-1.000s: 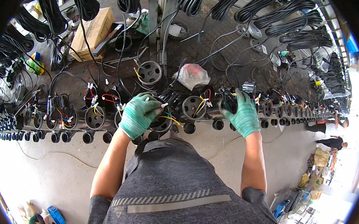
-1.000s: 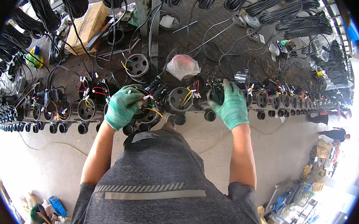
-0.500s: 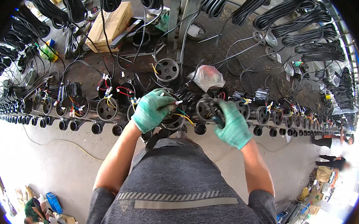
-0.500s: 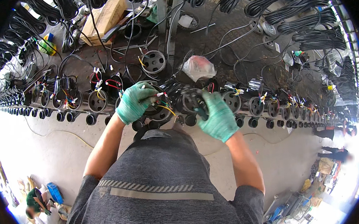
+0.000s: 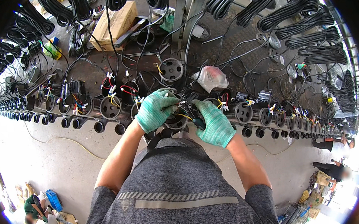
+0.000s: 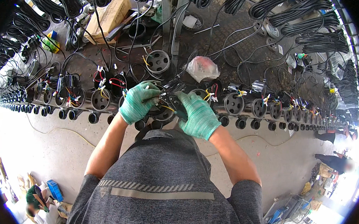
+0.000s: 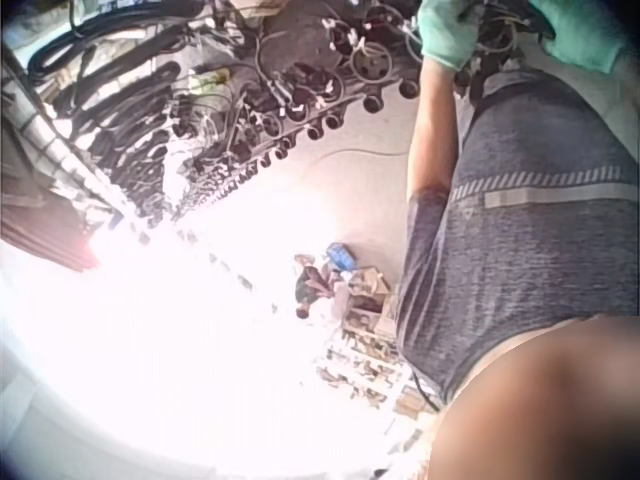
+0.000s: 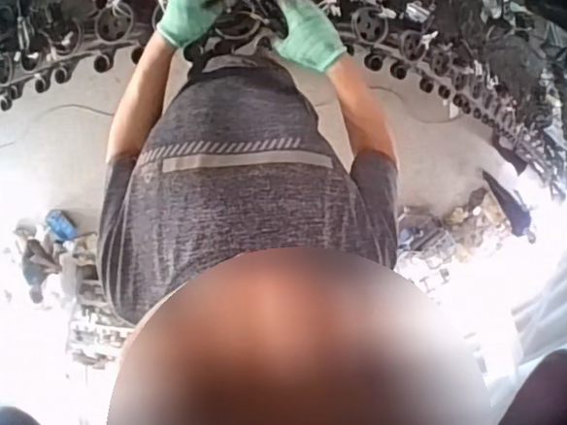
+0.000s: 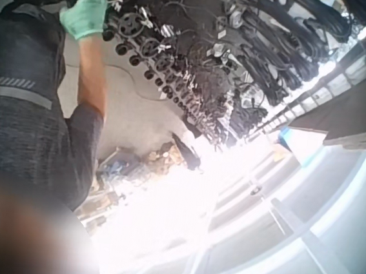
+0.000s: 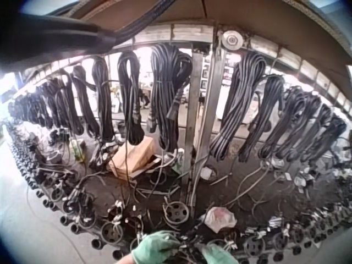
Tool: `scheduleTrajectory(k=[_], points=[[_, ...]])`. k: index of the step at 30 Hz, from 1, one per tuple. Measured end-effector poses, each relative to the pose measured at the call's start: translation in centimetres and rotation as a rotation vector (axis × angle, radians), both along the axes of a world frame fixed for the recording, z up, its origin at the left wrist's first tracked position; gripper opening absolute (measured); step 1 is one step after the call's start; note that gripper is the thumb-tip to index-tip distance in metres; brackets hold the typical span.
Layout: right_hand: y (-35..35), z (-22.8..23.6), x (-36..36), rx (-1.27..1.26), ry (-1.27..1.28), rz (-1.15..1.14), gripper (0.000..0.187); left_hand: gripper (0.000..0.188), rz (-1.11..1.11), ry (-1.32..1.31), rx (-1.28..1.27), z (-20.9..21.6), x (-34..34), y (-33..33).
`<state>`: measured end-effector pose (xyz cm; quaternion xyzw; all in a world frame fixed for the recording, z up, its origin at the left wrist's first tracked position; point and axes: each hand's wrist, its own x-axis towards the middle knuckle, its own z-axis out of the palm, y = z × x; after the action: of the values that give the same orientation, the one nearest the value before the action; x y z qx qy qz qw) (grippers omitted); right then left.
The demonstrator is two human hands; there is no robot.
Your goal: The person assembles small electronic components on a workbench, using pliers to strip and crimp wires. They connect wires to black cylindrical housings and secure them with zip ties, working methodically through a row of units.
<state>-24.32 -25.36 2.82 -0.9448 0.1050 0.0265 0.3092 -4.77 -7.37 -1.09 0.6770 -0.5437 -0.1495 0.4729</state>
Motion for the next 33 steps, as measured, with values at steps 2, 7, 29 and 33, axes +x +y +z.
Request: scheduleTrajectory(k=[2,7,29,33], points=[[0.4,-0.6,-0.1,-0.027,0.002,-0.013,0.075,0.025,-0.007,-0.022,0.019,0.3,0.0,0.0],[1.3,-1.9,-0.2,0.025,0.044,-0.038,0.077,0.024,0.041,0.050,-0.003,0.1,-0.5,0.0],[-11.9,-0.5,-8.5,-0.506,0.109,-0.423,0.086,0.019,0.241,0.372,-0.165,1.2,0.2,2.6],[-13.4,-4.9,-10.9,-0.500,0.180,-0.465,0.082,0.022,0.249,0.308,-0.141,2.6,0.7,3.3]])
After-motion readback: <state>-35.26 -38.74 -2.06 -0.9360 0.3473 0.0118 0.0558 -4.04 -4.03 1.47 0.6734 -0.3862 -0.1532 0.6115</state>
